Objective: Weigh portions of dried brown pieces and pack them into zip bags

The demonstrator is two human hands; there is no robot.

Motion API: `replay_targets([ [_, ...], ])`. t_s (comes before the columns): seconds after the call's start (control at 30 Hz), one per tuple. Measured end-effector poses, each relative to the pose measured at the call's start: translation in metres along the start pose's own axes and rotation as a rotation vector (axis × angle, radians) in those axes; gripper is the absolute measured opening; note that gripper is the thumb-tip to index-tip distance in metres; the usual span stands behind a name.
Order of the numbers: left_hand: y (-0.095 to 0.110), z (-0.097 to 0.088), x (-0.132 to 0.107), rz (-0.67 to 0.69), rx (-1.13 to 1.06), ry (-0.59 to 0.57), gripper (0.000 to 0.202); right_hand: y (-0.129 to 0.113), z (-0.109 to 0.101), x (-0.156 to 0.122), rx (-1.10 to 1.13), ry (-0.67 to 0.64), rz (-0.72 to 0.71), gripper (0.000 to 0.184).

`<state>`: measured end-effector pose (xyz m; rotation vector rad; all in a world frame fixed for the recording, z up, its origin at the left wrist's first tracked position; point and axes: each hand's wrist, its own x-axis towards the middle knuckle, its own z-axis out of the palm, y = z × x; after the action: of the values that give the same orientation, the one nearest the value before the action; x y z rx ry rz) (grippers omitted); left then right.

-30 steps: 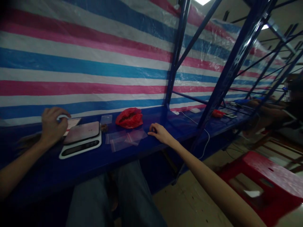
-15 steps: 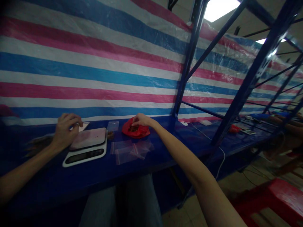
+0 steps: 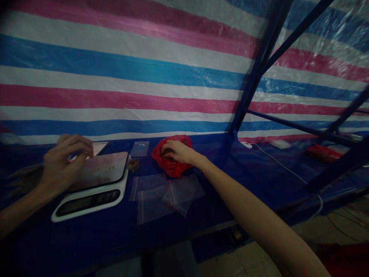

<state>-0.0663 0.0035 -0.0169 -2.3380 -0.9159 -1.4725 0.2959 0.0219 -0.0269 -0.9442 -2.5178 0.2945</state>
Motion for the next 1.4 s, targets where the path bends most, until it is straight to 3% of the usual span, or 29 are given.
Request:
replay_targets([
  [0.33,-0.002,0.0,-0.002,-0.046,0.116,0.062,0.023,0.005,-0.007,-0.005,-0.006,0.23,0.032,0.009],
  [0.7,-0.006,0.0,-0.003,-0.093,0.088,0.007,0.027,-0.009,0.0,-0.003,0.008,0.178,-0.007,0.016],
  [1.1,-0.005,-0.001,-0.005,-0.158,0.033,0.007,0.028,-0.019,0.004,-0.001,0.045,0.532,0.185,0.01],
  [1.23,-0.003,-0.001,-0.004,-0.175,0.035,-0.012,0.027,-0.023,0.003,0.0,0.039,0.586,0.232,0.007],
  [1.4,0.004,-0.002,-0.001,-0.121,0.031,-0.01,0.027,-0.028,-0.001,0.0,-0.009,0.59,0.17,0.012],
])
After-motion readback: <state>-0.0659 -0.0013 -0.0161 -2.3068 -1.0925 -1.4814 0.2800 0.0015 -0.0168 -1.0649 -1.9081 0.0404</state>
